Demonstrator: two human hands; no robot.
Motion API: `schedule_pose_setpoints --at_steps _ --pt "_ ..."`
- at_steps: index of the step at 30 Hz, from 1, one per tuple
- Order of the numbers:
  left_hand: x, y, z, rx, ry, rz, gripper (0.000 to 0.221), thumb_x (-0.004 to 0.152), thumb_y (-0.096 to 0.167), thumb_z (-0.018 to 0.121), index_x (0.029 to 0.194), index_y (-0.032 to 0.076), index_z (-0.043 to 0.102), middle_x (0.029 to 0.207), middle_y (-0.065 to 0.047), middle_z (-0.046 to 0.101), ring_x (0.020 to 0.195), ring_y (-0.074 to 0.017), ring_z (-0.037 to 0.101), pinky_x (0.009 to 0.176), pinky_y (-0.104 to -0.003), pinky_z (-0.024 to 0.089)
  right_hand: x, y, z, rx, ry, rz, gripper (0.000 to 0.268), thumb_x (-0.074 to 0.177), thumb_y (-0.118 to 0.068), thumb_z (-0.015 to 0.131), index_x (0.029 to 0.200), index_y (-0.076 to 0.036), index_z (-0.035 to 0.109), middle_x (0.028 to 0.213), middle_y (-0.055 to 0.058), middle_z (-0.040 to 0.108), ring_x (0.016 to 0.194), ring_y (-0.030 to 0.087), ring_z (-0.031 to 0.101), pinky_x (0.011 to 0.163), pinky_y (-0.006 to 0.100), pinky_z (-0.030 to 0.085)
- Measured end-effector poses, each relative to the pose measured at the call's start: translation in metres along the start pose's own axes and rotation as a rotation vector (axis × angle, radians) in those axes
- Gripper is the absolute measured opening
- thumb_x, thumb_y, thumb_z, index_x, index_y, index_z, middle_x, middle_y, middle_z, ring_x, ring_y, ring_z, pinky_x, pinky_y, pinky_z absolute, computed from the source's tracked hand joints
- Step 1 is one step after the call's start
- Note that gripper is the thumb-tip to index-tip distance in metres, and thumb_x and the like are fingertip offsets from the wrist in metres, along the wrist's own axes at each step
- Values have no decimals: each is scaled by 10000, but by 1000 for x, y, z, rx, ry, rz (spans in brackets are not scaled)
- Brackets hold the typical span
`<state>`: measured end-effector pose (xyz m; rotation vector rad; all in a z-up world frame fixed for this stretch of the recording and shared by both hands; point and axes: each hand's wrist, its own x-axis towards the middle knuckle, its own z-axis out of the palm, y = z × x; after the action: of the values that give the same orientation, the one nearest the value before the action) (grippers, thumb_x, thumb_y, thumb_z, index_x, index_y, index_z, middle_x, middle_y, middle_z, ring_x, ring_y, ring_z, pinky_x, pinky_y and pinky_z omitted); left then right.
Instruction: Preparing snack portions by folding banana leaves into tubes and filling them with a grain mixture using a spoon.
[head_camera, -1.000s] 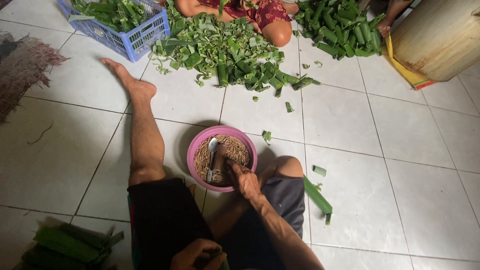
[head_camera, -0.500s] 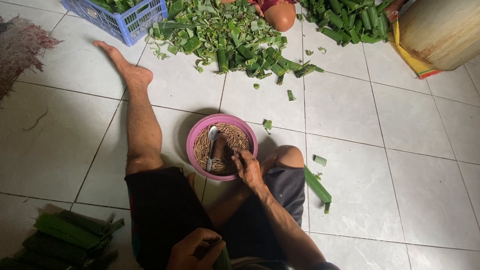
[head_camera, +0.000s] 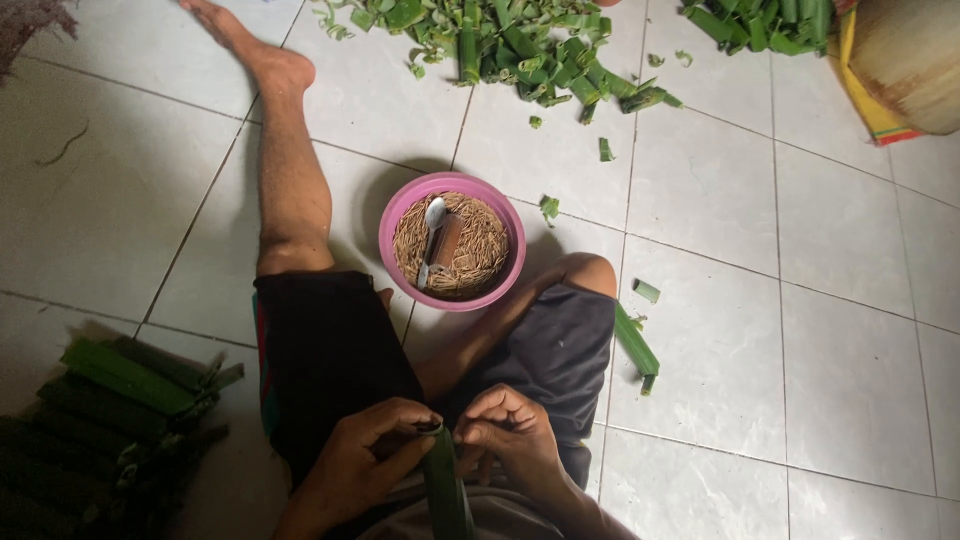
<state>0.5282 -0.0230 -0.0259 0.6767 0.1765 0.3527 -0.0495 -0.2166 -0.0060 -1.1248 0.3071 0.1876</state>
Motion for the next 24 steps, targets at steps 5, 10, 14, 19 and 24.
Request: schedule_pose_setpoints --at_steps 5,10,14,19,24 --pt "-11 0 8 -76 109 -83 1178 677 725 403 1666 300 -77 1791 40 -155 1656 -235 -136 1284 -595 -64 6 4 7 -14 1 -137 206 877 -15 827 870 -9 621 941 244 751 493 233 672 417 283 575" --pt "3 -11 3 20 124 -71 1167 713 718 342 1671 234 -117 1782 -2 -138 1650 -235 -101 1300 -561 -6 5 -10 13 -496 -17 -388 195 814 13 887 852 -75 718 914 72 712 664 121 684 588 222 617" --pt "10 -18 -2 -90 133 -77 1081 739 689 383 1649 210 49 1797 9 -81 1661 -233 -72 1294 -577 -30 -1 -15 17 -810 -57 -707 160 878 -20 852 984 -88 754 929 60 746 821 148 734 730 232 608" --pt "32 -32 -11 -67 116 -42 1177 698 737 338 1672 233 -90 1789 -2 -135 1656 -255 -96 1291 -599 4 -8 -18 24 -880 -27 -849 183 909 11 820 1078 -46 776 966 72 716 817 151 740 754 234 637" --pt "99 -101 -48 83 -33 366 872 1018 595 388 1702 245 -25 1817 39 -189 1706 -192 -138 1372 -498 -132 -9 -26 29 -864 -29 -917 105 951 6 799 1052 10 767 940 116 726 800 219 732 744 288 643"
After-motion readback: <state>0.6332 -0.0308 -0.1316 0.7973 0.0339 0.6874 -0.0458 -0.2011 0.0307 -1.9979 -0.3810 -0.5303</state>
